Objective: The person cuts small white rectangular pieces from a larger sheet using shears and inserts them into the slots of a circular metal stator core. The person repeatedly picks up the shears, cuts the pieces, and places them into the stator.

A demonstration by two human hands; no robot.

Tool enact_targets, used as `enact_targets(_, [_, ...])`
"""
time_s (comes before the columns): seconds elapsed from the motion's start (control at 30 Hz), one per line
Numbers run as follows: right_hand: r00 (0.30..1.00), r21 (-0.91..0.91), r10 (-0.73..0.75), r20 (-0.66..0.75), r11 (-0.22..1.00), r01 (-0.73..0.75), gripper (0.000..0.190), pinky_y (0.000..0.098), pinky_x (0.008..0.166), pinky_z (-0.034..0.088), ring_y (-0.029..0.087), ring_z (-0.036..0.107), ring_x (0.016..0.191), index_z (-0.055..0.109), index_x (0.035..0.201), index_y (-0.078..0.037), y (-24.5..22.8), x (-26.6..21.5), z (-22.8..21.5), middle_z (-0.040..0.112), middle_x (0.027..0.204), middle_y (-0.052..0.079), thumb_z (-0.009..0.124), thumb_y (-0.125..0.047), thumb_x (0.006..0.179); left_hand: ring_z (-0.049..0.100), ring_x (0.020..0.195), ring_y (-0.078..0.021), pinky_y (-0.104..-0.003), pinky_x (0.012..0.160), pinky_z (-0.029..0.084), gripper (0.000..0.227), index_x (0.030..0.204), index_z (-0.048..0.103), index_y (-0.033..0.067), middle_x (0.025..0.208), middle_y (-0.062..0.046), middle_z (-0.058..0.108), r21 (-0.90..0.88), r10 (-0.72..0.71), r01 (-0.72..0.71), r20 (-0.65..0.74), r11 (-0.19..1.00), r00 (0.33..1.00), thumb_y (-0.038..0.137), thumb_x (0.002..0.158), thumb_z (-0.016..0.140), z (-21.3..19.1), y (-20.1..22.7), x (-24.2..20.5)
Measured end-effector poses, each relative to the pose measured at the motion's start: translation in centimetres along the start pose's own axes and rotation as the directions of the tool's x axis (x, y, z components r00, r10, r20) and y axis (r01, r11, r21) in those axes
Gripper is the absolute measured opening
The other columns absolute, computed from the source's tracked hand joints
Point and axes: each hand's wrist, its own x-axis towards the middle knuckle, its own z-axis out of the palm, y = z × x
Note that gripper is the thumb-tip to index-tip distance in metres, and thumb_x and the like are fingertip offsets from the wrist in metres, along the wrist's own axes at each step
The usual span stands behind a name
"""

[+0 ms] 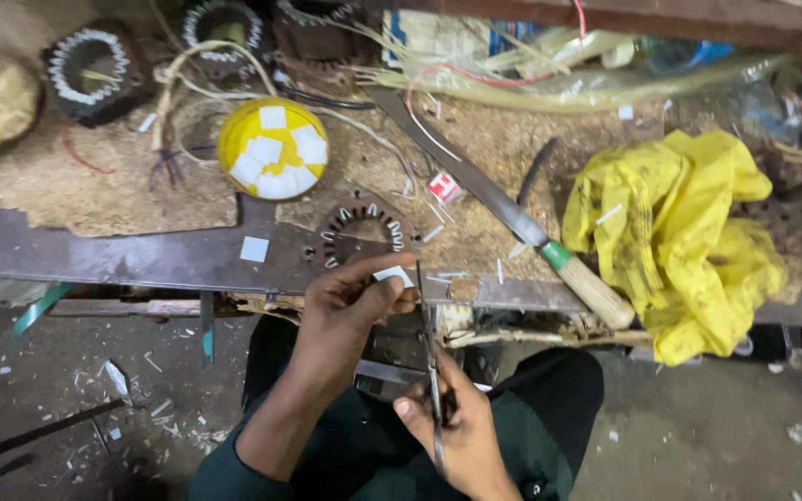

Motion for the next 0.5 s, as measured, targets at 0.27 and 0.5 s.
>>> enact_targets(0.27, [0.999,-0.057,0.033,-0.041,0.998,-0.035,0.078,0.0190,0.059,0.045,0.003,0.051,0.064,0.048,0.152,-0.006,-1.5,-0.2,-0.4,0.059,0.075,-0.006,0.081,-0.009,0.082,0.069,0.084,-0.0108,-0.026,0.076,0.058,0.037,0.125,0.070,0.0008,0.096,-0.005,0.074,0.059,-0.018,0.018,-0.005,0.998,1.000,0.004,0.089,0.075,1.3,-0.2,-0.2])
enact_targets(0.5, [0.999,-0.089,0.048,-0.016,0.995,-0.050,0.074,0.0199,0.057,0.042,0.002,0.048,0.063,0.051,0.150,-0.006,-2.0,0.2,-0.4,0.060,0.072,-0.006,0.082,-0.011,0.084,0.070,0.084,-0.0124,-0.026,0.077,0.060,0.036,0.123,0.070,-0.0028,0.096,-0.006,0.072,0.122,-0.022,0.025,-0.021,0.992,1.000,0.003,0.088,0.077,0.9,-0.7,-0.4])
